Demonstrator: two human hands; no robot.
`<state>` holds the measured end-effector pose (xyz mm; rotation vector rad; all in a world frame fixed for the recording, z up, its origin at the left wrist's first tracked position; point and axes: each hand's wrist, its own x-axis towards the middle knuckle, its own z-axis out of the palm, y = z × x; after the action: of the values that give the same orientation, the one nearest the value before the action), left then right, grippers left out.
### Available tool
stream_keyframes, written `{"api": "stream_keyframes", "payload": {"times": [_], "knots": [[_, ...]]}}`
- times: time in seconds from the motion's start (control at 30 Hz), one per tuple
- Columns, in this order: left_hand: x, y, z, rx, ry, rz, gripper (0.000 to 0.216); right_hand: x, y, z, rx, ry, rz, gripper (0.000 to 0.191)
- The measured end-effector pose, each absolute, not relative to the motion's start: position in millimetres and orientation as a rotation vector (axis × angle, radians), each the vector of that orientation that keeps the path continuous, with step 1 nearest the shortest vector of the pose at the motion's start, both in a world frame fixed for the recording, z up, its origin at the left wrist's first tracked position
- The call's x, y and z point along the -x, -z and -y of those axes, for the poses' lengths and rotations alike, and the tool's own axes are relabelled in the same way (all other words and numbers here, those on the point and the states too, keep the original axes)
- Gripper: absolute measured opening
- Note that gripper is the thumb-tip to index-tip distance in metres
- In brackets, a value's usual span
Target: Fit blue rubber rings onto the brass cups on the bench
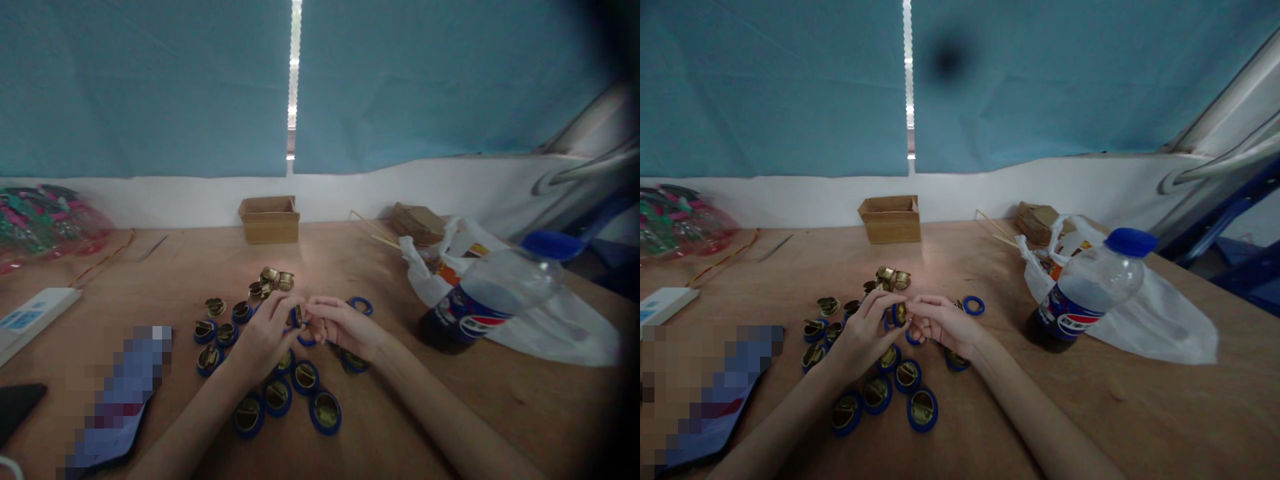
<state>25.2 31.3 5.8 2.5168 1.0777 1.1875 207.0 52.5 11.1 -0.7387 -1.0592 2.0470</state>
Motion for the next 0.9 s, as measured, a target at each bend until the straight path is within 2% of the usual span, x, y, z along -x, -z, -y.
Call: {"api": "stream_keyframes", "payload": {"times": [0.9], "knots": [[-23.1,-5.0,-27.9,-2.581,-1.197,-1.068,0.047,-206.1,-9.0,-51.2,0.701,-2.069,1.06,0.02]]}}
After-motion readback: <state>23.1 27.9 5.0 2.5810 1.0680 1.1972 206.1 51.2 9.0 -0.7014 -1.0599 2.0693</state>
